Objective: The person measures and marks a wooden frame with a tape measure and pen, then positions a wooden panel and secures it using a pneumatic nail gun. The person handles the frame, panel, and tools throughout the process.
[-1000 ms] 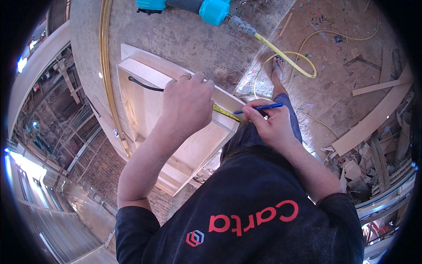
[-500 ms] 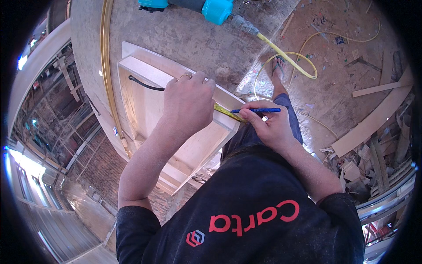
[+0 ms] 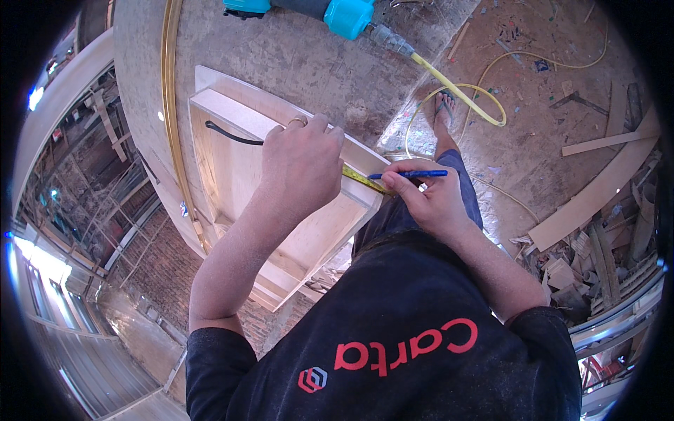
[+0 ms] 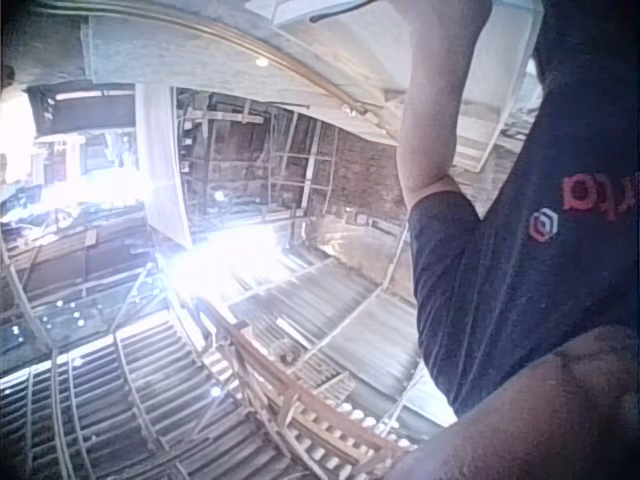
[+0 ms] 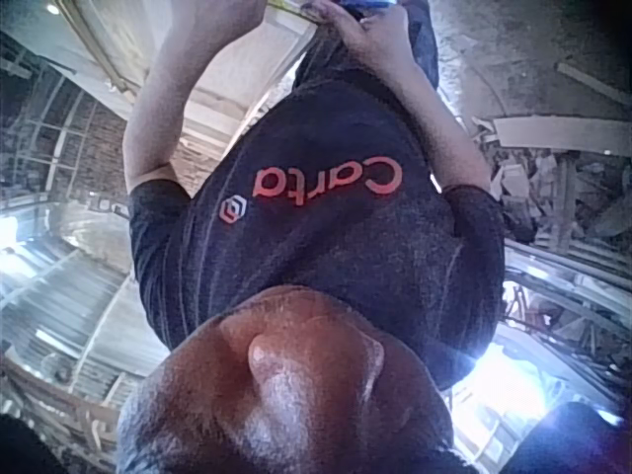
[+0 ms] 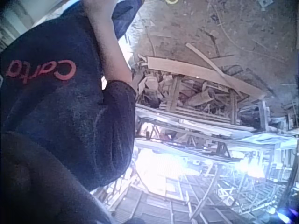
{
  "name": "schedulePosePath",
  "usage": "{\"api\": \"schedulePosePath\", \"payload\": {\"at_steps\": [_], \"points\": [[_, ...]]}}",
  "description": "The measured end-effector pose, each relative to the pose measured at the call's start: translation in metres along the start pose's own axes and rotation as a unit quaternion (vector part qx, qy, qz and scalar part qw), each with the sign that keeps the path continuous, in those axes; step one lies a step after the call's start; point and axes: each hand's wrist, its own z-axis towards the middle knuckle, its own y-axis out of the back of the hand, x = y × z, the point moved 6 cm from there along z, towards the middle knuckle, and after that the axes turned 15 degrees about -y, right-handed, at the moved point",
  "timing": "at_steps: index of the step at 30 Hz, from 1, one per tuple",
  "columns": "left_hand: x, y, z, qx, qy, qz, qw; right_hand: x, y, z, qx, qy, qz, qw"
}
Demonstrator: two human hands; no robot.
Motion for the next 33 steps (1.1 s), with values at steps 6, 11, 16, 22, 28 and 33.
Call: {"api": "schedulePosePath", "payload": {"at_steps": [6,11,16,22,28,33], "points": [[-0.001,0.003,-0.006,-0.046,-0.001,-0.017,0.999,0.0,0.007,-0.005,-0.033,0.005,-0.003,0.999],[-0.005,0.027,-0.03,-0.133,-0.01,-0.042,0.99,0.007,0.037,-0.017,-0.069,0.096,0.082,0.99],[-0.001,0.04,-0.064,-0.201,0.003,-0.074,0.977,0.02,0.05,-0.031,-0.075,0.11,0.019,0.991],[0.015,0.02,-0.089,-0.237,0.043,-0.117,0.964,0.026,0.018,-0.043,0.032,0.043,-0.154,0.987],[0.008,0.022,-0.092,-0.272,0.043,-0.175,0.945,0.023,-0.009,-0.048,0.069,0.026,-0.108,0.991],[-0.005,0.014,-0.097,-0.258,0.039,-0.175,0.949,0.031,-0.004,-0.049,0.053,0.055,-0.162,0.984]]}}
